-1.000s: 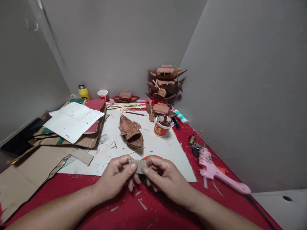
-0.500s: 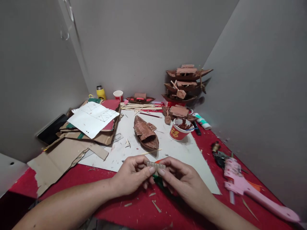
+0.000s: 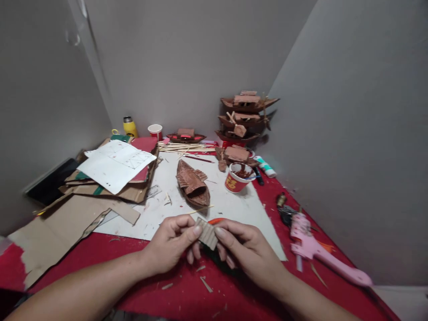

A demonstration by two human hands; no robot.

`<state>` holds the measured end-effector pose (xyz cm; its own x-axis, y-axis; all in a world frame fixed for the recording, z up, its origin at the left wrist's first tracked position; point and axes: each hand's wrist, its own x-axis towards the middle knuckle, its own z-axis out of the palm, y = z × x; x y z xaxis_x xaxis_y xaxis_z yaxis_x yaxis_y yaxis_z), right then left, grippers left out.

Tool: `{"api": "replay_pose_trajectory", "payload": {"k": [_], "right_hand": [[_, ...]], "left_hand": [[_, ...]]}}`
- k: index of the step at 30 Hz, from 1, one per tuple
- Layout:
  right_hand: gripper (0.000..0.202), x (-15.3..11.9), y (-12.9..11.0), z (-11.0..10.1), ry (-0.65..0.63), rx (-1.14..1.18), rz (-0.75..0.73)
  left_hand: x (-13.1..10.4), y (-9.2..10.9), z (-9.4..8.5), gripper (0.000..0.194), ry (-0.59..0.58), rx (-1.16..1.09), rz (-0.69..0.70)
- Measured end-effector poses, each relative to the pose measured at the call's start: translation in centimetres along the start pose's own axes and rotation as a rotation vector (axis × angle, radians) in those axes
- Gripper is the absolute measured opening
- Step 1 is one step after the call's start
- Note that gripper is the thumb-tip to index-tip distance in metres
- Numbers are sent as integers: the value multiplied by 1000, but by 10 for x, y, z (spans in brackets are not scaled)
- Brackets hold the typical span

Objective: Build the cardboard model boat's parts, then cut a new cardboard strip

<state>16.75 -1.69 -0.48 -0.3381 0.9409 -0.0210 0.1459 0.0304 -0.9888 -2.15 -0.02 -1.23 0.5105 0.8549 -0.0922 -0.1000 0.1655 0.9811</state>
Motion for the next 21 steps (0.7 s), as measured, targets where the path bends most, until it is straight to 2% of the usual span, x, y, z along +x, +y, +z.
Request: {"api": "replay_pose_trajectory", "payload": {"k": [5,7,13,18,21], "right_hand": [[41,-2,-2,-3,-212,22,99],[39,-3,-2,-2,-241,8,115],[41,-2,0,1,-182,3,99],[36,1,1,2,15,35,11],[34,1,1,3,49,40,0]], "left_hand": [[3,2,-3,38,48,13,28],[4,3,-3,38,50,33,40],[3,2,-3,34,-26,16,19],[0,2,-1,33,-82,76,-9],[0,4,1,33,-75,101,-12]]}}
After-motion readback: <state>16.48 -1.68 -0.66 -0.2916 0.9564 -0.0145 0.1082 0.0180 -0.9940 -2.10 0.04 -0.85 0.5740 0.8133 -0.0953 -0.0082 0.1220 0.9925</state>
